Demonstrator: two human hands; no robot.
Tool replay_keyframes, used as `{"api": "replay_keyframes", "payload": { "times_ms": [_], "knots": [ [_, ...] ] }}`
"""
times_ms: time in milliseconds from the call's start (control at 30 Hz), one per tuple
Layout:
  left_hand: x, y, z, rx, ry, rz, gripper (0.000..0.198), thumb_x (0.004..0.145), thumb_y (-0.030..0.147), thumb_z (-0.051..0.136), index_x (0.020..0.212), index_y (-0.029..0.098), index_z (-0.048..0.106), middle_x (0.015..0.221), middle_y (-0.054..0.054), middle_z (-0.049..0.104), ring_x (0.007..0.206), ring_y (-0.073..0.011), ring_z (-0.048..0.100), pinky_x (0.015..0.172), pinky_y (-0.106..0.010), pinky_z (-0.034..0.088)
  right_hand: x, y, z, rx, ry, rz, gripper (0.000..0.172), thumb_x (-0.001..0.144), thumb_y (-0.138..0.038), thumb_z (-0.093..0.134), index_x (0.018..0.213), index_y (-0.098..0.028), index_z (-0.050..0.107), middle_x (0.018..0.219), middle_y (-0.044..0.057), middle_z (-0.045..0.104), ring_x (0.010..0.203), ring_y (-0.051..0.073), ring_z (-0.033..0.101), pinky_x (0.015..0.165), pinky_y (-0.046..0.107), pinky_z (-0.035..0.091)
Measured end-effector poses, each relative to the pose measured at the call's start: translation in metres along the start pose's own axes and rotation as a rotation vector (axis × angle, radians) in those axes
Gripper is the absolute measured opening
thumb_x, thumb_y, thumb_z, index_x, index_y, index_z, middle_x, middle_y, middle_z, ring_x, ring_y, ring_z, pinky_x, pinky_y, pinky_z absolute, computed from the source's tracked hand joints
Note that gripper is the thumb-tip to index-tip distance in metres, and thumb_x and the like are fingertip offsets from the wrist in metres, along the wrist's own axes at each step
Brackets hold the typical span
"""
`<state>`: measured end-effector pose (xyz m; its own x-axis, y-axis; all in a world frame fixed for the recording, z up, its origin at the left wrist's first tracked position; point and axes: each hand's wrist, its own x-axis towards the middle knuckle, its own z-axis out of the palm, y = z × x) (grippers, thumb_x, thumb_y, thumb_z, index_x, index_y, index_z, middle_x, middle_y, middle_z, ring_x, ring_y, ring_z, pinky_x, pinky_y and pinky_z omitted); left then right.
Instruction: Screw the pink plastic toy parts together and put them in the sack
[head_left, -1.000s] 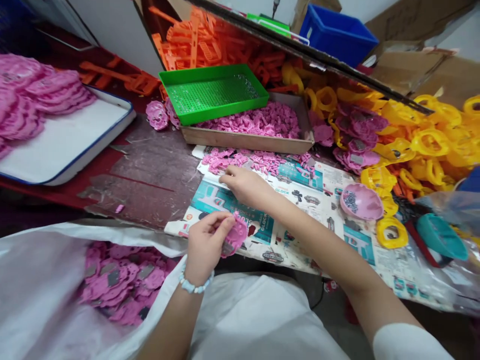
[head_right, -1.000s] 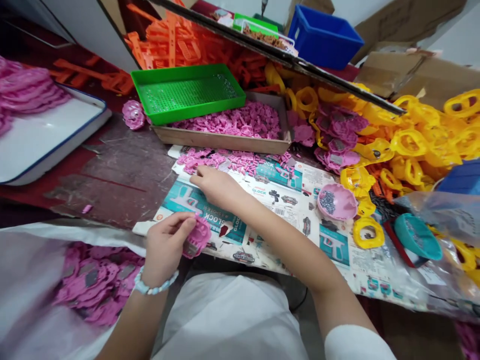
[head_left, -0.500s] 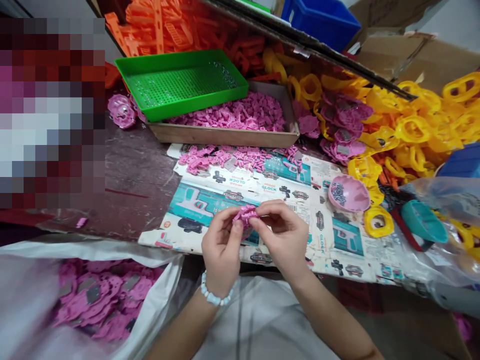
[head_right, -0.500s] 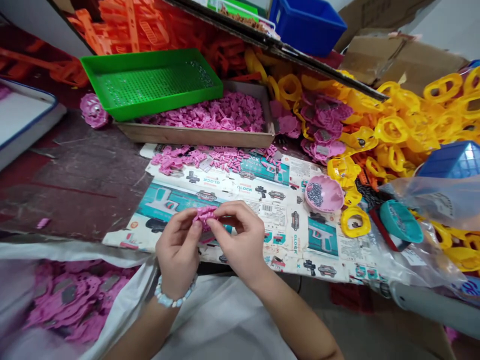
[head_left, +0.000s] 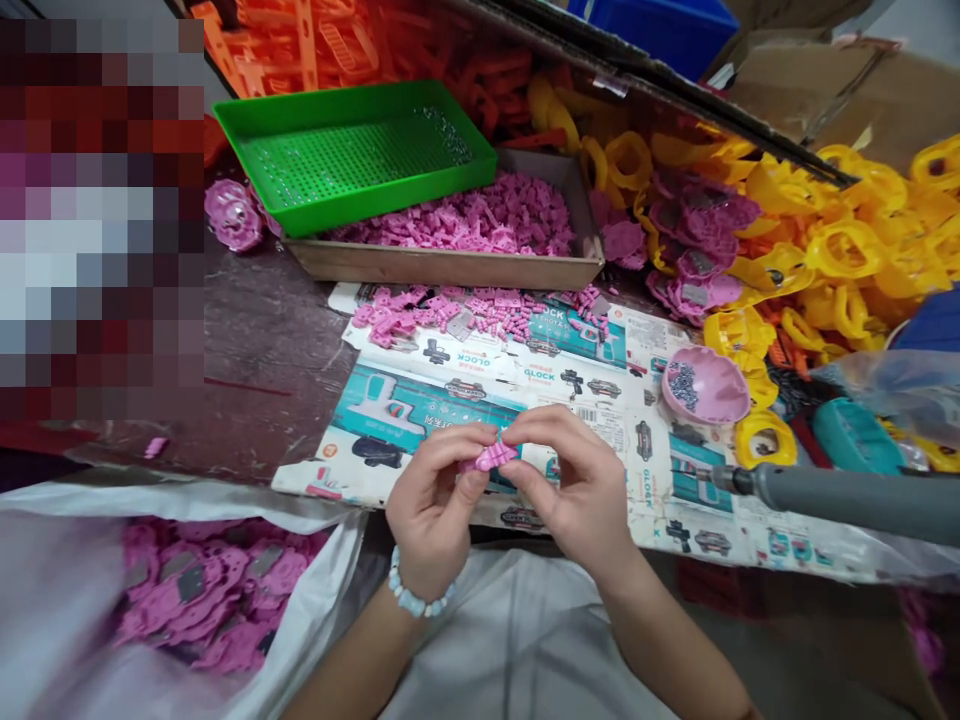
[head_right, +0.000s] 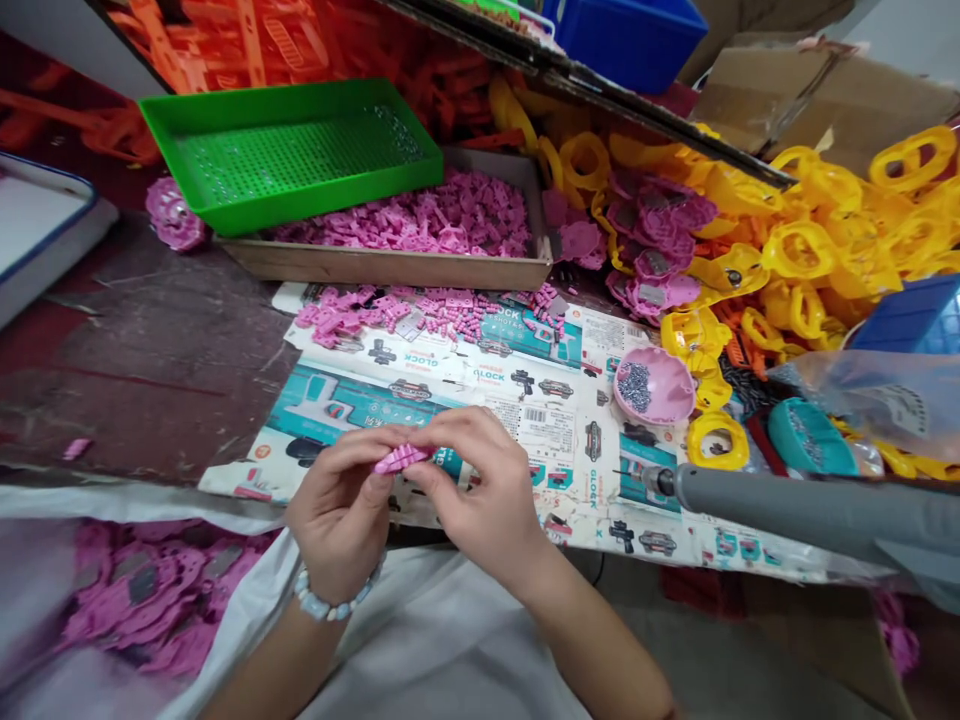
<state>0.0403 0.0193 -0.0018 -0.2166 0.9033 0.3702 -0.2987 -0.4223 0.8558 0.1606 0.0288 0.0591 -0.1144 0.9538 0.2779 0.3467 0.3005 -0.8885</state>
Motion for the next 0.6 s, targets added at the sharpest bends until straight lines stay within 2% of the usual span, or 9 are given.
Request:
{"api": "replay_keyframes", "payload": {
  "times_ms": [133,300,367,467,533,600],
  "knots": [
    [-0.002,-0.005,-0.007,-0.006,-0.091,0.017,0.016,0.085,0.009,0.057,0.097,0.019,0.064,0.09,-0.005,0.063,0.09,-0.0171,0.06,0.085,-0.033,0.049,0.002,-0.001,-0.008,-0.06,-0.113,-0.01,0.012,0.077,-0.012,0.069,0.086,-0.019,0.067,0.083,0.002,0.066,0.082,0.013,0.06,0.075,0.028,0.048],
    [-0.005,-0.007,-0.017,-0.028,-0.186,0.029,0.013,0.087,0.015,0.055,0.097,0.019,0.064,0.088,-0.005,0.065,0.087,-0.0184,0.062,0.084,-0.036,0.051,-0.004,-0.007,-0.005,-0.055,-0.106,-0.028,0.007,0.077,-0.014,0.068,0.08,-0.02,0.067,0.076,0.001,0.065,0.075,0.013,0.059,0.069,0.027,0.047],
    [-0.003,-0.005,-0.023,0.009,-0.255,-0.007,0.014,0.088,0.02,0.055,0.1,0.021,0.063,0.091,-0.006,0.066,0.092,-0.0198,0.062,0.086,-0.038,0.051,-0.005,-0.004,-0.011,-0.033,-0.11,0.03,0.005,0.077,-0.018,0.069,0.08,-0.02,0.066,0.077,0.001,0.064,0.076,0.013,0.059,0.07,0.028,0.048],
    [0.01,0.002,-0.027,0.119,-0.327,-0.099,0.03,0.088,0.031,0.056,0.117,0.023,0.057,0.113,-0.011,0.062,0.109,-0.0243,0.057,0.095,-0.04,0.047,-0.006,0.015,-0.031,-0.031,-0.008,0.25,0.007,0.078,-0.025,0.065,0.076,-0.018,0.062,0.074,0.001,0.063,0.069,0.012,0.058,0.063,0.025,0.049],
    [0.028,0.006,-0.011,0.248,-0.36,-0.114,0.033,0.088,0.03,0.056,0.12,0.023,0.054,0.116,-0.01,0.061,0.109,-0.0228,0.057,0.094,-0.036,0.047,-0.007,0.034,-0.047,-0.086,0.084,0.383,0.013,0.077,-0.028,0.061,0.072,-0.016,0.059,0.065,0.0,0.059,0.058,0.011,0.054,0.052,0.022,0.045],
    [0.051,0.007,0.028,0.419,-0.483,-0.021,0.022,0.087,0.022,0.055,0.109,0.021,0.06,0.103,-0.007,0.065,0.098,-0.0187,0.061,0.087,-0.029,0.049,-0.012,0.05,-0.06,-0.189,0.139,0.428,0.015,0.077,-0.028,0.058,0.069,-0.015,0.058,0.058,-0.001,0.055,0.051,0.01,0.049,0.047,0.021,0.04]
  ]
}}
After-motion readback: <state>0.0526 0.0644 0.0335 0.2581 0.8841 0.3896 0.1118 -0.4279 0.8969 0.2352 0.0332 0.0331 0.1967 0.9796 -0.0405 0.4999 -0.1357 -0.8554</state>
